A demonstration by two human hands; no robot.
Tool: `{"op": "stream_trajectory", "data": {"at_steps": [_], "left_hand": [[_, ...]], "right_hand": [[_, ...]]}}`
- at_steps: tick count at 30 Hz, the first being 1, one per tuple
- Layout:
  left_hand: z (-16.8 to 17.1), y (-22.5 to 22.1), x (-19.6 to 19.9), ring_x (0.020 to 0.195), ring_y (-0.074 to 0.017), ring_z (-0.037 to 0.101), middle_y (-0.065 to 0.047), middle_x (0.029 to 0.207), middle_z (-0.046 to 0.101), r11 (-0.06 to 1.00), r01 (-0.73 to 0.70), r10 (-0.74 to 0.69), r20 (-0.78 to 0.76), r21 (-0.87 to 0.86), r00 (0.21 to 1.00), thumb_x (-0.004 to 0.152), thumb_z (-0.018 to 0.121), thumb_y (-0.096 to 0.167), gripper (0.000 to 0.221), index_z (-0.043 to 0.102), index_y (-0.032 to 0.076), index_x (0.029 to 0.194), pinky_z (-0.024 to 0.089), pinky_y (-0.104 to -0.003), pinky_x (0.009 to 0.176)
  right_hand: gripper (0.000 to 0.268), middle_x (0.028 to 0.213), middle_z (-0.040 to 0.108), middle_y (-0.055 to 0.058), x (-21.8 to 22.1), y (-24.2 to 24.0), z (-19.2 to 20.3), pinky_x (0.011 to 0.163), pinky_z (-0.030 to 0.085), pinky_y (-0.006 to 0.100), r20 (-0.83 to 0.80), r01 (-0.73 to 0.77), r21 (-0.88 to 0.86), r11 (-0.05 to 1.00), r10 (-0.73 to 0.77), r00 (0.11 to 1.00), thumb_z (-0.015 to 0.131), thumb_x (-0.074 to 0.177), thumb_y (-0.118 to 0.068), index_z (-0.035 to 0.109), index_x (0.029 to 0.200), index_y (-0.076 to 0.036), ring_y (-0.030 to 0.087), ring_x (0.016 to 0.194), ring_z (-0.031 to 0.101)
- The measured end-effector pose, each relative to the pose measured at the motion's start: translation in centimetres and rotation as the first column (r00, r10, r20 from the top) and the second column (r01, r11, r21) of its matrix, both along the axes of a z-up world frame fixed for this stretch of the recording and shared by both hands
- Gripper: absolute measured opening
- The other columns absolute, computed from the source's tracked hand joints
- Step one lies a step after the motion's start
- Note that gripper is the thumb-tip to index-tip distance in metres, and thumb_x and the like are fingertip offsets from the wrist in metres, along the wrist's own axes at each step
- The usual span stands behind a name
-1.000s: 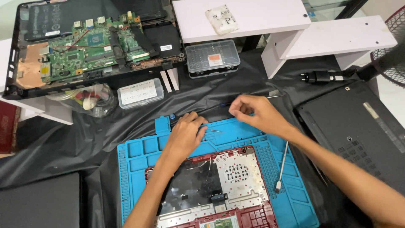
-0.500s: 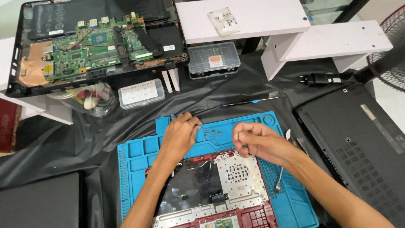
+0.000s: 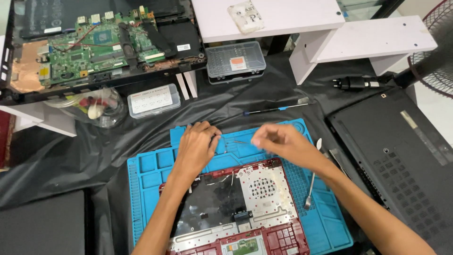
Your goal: The person disassembles a laptop on a blue repair mat. They flip the laptop chassis over, use a screwdriver to remove screws from the bottom cover, place the screws on the mat, and manipulate the exposed internal frame and components by hand.
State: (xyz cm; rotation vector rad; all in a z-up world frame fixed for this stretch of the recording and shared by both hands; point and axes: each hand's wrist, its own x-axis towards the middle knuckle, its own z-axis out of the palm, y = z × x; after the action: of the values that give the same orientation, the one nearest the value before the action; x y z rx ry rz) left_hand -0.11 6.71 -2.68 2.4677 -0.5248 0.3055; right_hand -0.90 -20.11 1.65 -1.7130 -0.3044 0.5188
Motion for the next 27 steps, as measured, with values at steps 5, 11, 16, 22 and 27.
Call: {"op": "stream_trajectory", "data": {"at_steps": [5, 11, 16, 22, 27], "left_hand": [[-0.2, 0.0, 0.1, 0.093, -0.0328, 0.063, -0.011, 0.091, 0.067, 1.0, -0.023, 0.023, 0.015, 0.009, 1.0, 0.088, 0.072, 0.013, 0.009, 0.075, 0.005, 0.092, 0.047, -0.048, 0.088], [0.2, 0.1, 0.0, 0.093, -0.0338, 0.063, -0.012, 0.091, 0.067, 1.0, -0.026, 0.026, 0.008, 0.003, 1.0, 0.089, 0.071, 0.011, 0.01, 0.074, 0.004, 0.094, 0.047, -0.049, 0.088], [0.6, 1.0, -0.3, 0.094, -0.0358, 0.064, -0.014, 0.095, 0.067, 0.999, 0.009, -0.011, -0.074, -0.03, 0.997, 0.086, 0.071, 0.006, 0.01, 0.073, 0.003, 0.096, 0.05, -0.048, 0.084], [0.3, 0.2, -1.2, 0.098, -0.0357, 0.063, -0.015, 0.097, 0.066, 0.998, -0.022, 0.022, 0.002, -0.051, 1.0, 0.084, 0.067, -0.005, 0.016, 0.072, 0.0, 0.098, 0.051, -0.047, 0.085], [-0.1, 0.2, -1.2, 0.097, -0.0367, 0.062, -0.015, 0.096, 0.066, 0.996, -0.011, 0.011, -0.002, -0.086, 1.0, 0.083, 0.069, -0.004, 0.015, 0.073, -0.001, 0.096, 0.051, -0.047, 0.084]], "right_hand": [[0.018, 0.084, 0.066, 0.003, 0.2, 0.2, 0.5, 0.06, 0.052, 0.03, 0.494, 0.223, -0.394, 0.891, 0.001, 0.869, 0.07, 0.092, -0.021, 0.071, 0.097, -0.004, 0.015, 0.062, 0.065], [0.017, 0.096, 0.067, 0.01, -0.5, 0.2, -0.3, 0.068, 0.053, 0.043, 0.652, 0.313, -0.486, 0.816, 0.1, 0.752, 0.068, 0.096, -0.019, 0.075, 0.103, -0.006, 0.034, 0.079, 0.067], [0.018, 0.1, 0.067, 0.009, -0.9, -1.0, -0.2, 0.071, 0.054, 0.044, 0.658, 0.347, -0.502, 0.792, 0.088, 0.748, 0.065, 0.095, -0.017, 0.073, 0.109, -0.008, 0.036, 0.086, 0.067], [0.024, 0.105, 0.065, 0.009, -1.3, -3.0, -0.7, 0.086, 0.05, 0.043, 0.805, 0.475, -0.472, 0.742, 0.144, 0.576, 0.068, 0.092, -0.014, 0.071, 0.115, -0.008, 0.032, 0.096, 0.062], [0.031, 0.108, 0.066, 0.008, -1.1, -4.0, -0.5, 0.085, 0.046, 0.042, 0.808, 0.499, -0.493, 0.712, 0.163, 0.566, 0.069, 0.091, -0.014, 0.069, 0.122, -0.008, 0.029, 0.097, 0.06]]}}
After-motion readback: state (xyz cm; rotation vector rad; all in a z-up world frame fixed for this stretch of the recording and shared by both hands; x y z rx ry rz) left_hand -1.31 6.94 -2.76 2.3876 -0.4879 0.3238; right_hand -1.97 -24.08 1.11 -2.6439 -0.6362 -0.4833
